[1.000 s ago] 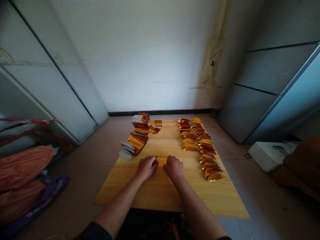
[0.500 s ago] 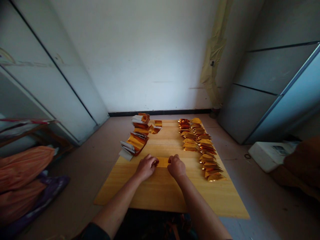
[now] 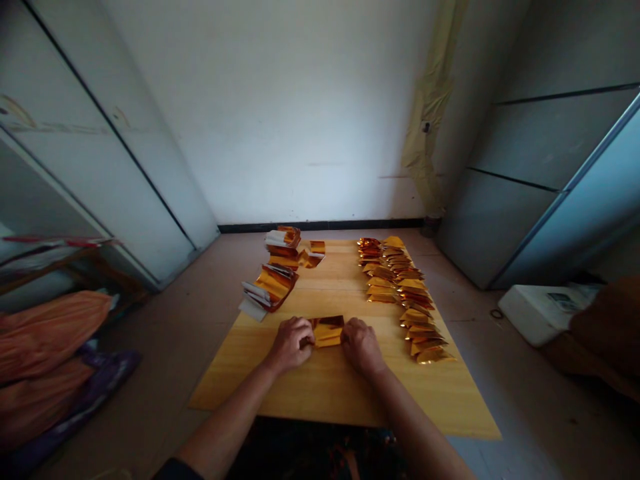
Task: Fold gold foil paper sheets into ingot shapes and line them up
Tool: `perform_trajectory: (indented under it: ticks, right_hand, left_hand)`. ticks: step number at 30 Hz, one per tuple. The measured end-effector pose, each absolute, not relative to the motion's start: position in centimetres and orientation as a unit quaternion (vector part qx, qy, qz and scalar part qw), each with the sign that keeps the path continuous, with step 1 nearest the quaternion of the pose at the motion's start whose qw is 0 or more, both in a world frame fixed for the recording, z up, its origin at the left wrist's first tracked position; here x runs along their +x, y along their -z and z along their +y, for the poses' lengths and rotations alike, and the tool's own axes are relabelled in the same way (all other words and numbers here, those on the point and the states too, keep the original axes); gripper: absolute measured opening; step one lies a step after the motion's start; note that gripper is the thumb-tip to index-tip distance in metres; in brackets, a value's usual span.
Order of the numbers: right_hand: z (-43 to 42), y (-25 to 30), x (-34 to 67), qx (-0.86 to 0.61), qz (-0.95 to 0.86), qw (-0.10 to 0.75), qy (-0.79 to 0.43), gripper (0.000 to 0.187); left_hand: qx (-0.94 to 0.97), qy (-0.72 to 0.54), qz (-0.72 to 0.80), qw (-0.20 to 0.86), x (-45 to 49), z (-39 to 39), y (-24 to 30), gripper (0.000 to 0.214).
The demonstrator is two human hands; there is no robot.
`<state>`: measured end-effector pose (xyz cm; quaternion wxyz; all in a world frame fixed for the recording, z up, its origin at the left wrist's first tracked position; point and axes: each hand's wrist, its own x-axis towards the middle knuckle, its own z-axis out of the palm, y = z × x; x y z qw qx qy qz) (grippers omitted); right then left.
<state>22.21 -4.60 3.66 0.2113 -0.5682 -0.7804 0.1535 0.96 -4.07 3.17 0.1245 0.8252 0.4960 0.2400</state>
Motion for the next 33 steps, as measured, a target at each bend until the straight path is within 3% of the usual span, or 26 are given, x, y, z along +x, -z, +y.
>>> perform_trajectory:
  ticks: [6,11,13,17,19,23,30,33]
  right_hand:
    - [-4.1,-4.0,22.6,-0.590,-0.752,0.236,-0.175,0.013]
    - [-2.6,-2.9,21.9,-0.581,-0.733,0.305,-0.177,0.048]
    - [-2.2,-2.6,21.6,-0.571,-0.749,0.290,-0.169,0.049]
    - [-2.2,-3.0,21.5,-0.578,-0.765,0.236,-0.159,0.033]
    - [-2.3,-3.4,21.6,-0.576,-0.774,0.205,-0.168,0.027]
    - [-2.3,-4.3,22.1,-0.574,-0.785,0.159,-0.172,0.015]
    - [-2.6,-4.6,22.4,-0.515,-0.839,0.105,-0.139,0.016]
    - [-3.1,-4.4,22.4,-0.493,-0.858,0.094,-0.114,0.018]
  left_hand:
    - [0.816,-0.250,0.508,0.115,1.1,-4.0,-3.0,0.005]
    - [0.804,-0.256,0.521,0.125,1.1,-3.9,-2.8,0.011]
    - [0.796,-0.266,0.528,0.128,1.0,-3.9,-2.7,0.023]
    - [0.790,-0.289,0.525,0.127,1.0,-3.9,-2.4,0.063]
    - [0.791,-0.282,0.527,0.130,1.0,-3.9,-2.4,0.071]
    - [0.799,-0.259,0.530,0.119,1.2,-4.0,-2.8,0.062]
    - [0.819,-0.240,0.511,0.100,1.3,-4.1,-2.8,0.017]
    - [0.829,-0.233,0.499,0.101,1.2,-4.2,-2.8,0.018]
